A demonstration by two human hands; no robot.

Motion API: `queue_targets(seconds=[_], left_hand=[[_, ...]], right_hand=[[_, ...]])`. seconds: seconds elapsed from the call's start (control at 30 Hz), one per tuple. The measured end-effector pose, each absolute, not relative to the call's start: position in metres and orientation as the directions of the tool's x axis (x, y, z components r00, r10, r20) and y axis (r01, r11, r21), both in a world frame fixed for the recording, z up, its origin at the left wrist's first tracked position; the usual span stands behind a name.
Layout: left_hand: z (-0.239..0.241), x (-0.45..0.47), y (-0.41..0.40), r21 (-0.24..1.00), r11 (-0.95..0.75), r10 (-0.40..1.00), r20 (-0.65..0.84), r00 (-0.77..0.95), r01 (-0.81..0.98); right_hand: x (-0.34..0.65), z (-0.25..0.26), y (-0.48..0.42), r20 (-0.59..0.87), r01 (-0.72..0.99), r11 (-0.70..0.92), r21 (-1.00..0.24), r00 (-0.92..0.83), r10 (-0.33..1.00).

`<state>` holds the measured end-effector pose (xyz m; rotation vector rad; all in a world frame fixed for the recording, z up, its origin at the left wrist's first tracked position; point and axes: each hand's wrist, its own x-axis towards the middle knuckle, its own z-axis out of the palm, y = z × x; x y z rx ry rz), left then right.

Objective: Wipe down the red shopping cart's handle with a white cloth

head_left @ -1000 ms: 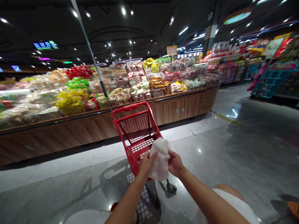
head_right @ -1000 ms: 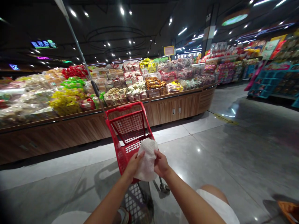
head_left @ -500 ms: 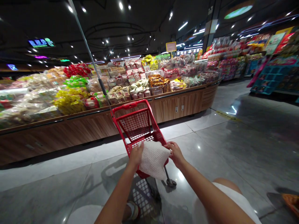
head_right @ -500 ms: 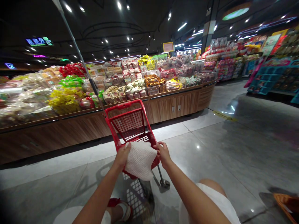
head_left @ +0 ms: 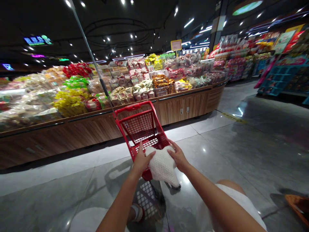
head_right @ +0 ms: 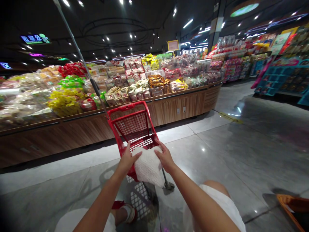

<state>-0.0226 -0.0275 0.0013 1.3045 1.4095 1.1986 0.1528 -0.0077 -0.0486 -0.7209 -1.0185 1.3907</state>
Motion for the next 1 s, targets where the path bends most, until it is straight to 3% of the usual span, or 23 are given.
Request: queue_targets(seconds=[0.1,0.17,0.23,0.37,0.5,0.63,0.7,0.77,0.87,1.0], left_hand=[[0.005,-0.023,-0.038,0.886,-0.214,0.951,0.285,-0.119,0.412],[0.006,-0.024,-0.042,0.772,-0.328,0.896,0.437,-0.079,0.545],[0.007,-0.026,-0.044,0.703,-0.376,0.878,0.478,-0.010,0.603],[0.015,-0.025,-0.044,0.709,-0.382,0.886,0.463,0.018,0.592],[0.020,-0.020,-0.043,0.763,-0.352,0.889,0.453,-0.062,0.542],[0.009,-0.019,-0.034,0.904,-0.209,0.957,0.268,-0.113,0.373],[0.001,-0.022,-0.030,0.956,-0.118,0.989,0.137,-0.052,0.268],[-0.006,-0.025,-0.028,0.963,-0.106,0.994,0.107,0.012,0.249],[-0.009,-0.027,-0.032,0.848,-0.226,0.974,0.196,0.112,0.480],[0.000,-0.029,-0.040,0.508,-0.317,0.932,0.321,0.166,0.801]], right_hand=[[0.159,-0.055,-0.008,0.326,-0.205,0.321,-0.925,0.011,0.945],[0.164,-0.057,-0.011,0.501,-0.028,0.501,-0.865,0.008,0.866],[0.170,-0.055,-0.015,0.608,0.072,0.608,-0.790,-0.035,0.793],[0.176,-0.047,-0.019,0.670,0.107,0.668,-0.737,-0.018,0.742],[0.176,-0.044,-0.017,0.635,0.058,0.632,-0.773,0.044,0.772],[0.175,-0.045,-0.009,0.415,-0.067,0.421,-0.904,0.090,0.905],[0.176,-0.046,-0.006,0.290,-0.132,0.292,-0.947,0.032,0.957],[0.178,-0.046,-0.006,0.252,-0.107,0.242,-0.964,-0.085,0.964],[0.182,-0.046,-0.010,0.317,0.156,0.355,-0.922,-0.224,0.922],[0.185,-0.046,-0.016,0.355,0.436,0.442,-0.784,-0.269,0.895]])
